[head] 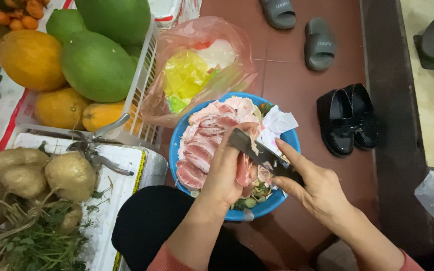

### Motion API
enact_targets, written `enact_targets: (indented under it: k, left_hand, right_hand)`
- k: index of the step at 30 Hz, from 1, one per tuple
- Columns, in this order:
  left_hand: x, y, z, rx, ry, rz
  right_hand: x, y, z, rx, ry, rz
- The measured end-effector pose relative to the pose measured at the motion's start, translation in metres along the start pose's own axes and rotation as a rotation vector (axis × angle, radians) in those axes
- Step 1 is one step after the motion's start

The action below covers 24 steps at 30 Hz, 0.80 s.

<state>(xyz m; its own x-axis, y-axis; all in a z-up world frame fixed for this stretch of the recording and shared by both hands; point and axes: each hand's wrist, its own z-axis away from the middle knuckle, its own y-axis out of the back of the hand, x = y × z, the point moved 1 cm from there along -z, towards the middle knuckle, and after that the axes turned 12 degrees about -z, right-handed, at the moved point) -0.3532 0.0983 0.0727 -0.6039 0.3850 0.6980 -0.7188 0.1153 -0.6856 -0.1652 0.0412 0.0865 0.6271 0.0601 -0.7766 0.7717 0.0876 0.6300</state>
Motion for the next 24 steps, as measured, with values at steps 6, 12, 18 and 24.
enact_targets:
  k: [6,12,18,24]
  left_hand:
    - [-0.008,-0.015,0.0,0.213,0.054,-0.121]
    - [-0.007,-0.016,0.004,0.224,-0.03,-0.145]
    - [-0.018,0.005,-0.007,0.043,-0.027,-0.098]
    - [-0.019,0.008,-0.007,-0.107,0.016,-0.128]
  right_hand:
    - [-0.018,-0.009,-0.015,0.089,0.115,-0.001]
    - [-0.012,-0.01,-0.019,0.058,0.083,-0.17]
    - [0.004,-0.009,-0.018,-0.036,-0.191,-1.225]
    - [0.012,0.004,-0.03,-0.292,-0.285,-1.657]
